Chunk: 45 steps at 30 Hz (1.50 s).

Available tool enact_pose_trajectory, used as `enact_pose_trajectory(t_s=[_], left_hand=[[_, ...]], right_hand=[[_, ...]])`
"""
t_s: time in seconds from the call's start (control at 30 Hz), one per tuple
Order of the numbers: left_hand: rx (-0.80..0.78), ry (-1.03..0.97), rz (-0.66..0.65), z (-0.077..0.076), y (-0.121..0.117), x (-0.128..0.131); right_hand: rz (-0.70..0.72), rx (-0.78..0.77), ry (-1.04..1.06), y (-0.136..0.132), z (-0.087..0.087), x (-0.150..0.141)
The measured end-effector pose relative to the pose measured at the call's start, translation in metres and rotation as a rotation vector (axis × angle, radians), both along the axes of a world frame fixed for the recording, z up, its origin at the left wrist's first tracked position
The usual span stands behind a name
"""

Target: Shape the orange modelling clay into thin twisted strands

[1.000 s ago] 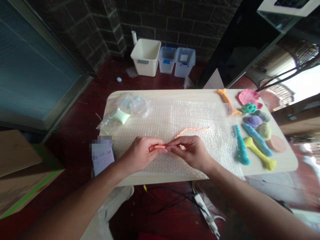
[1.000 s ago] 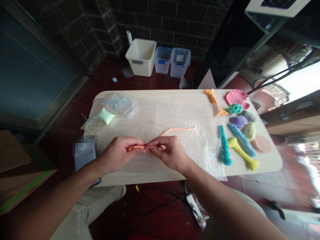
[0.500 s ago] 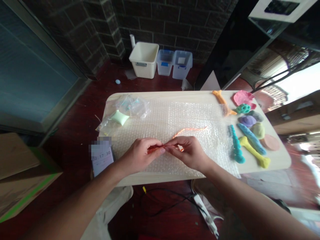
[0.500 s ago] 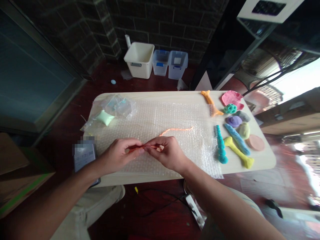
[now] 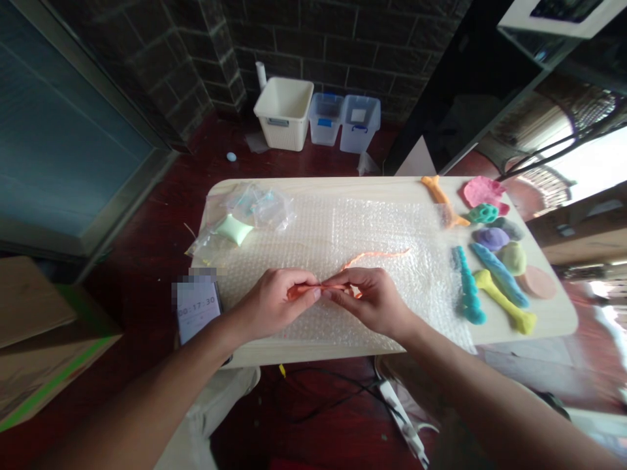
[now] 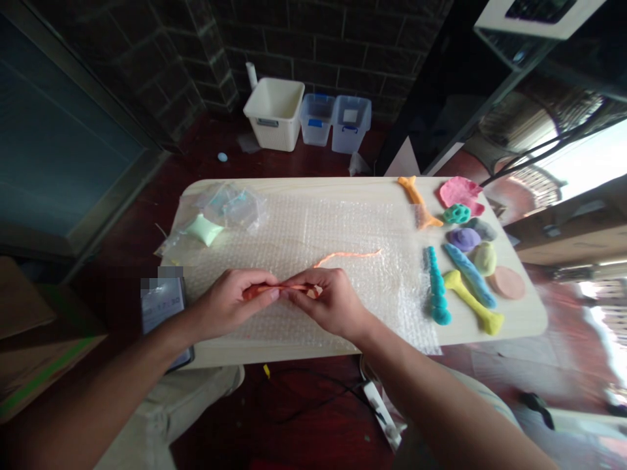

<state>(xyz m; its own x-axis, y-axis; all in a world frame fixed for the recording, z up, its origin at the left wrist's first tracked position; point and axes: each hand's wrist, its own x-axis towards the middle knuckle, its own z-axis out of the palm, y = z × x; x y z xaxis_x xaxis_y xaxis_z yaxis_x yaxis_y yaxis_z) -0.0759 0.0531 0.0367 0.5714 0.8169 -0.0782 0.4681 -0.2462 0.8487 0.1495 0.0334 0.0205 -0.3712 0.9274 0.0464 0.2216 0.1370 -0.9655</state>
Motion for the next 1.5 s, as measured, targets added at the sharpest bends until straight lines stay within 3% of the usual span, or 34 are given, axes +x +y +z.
enact_pose_trajectory(t_s=[0.47,0.87,1.07,1.27,1.5], left_hand=[[-0.157,-0.174,0.067,-0.005,-0.0044,0.0015],[0.016,-0.131,0.135,-0.0036,-0.0031,0.0012],[-0.155,-0.153,0.091,-0.0065,-0.0057,0.0026],[-0.078,-0.172,0.111,-0.0013,-0.0058,0.0008],[-0.111,-0.166,0.136,-0.0016,-0.0061,0.0005]], right_hand=[[-0.001,0.02,-0.014,-0.0032,0.0051,-0.0008],[0.001,0.013,-0.004,-0.0013,0.0012,0.0011],[-0.009,0.05,0.014,-0.0068,0.0012,0.0014],[0.008,-0.056,0.054,-0.0079,0.0034,-0.0008],[-0.015,0.02,-0.005,-0.0063,-0.0008,0.0023]])
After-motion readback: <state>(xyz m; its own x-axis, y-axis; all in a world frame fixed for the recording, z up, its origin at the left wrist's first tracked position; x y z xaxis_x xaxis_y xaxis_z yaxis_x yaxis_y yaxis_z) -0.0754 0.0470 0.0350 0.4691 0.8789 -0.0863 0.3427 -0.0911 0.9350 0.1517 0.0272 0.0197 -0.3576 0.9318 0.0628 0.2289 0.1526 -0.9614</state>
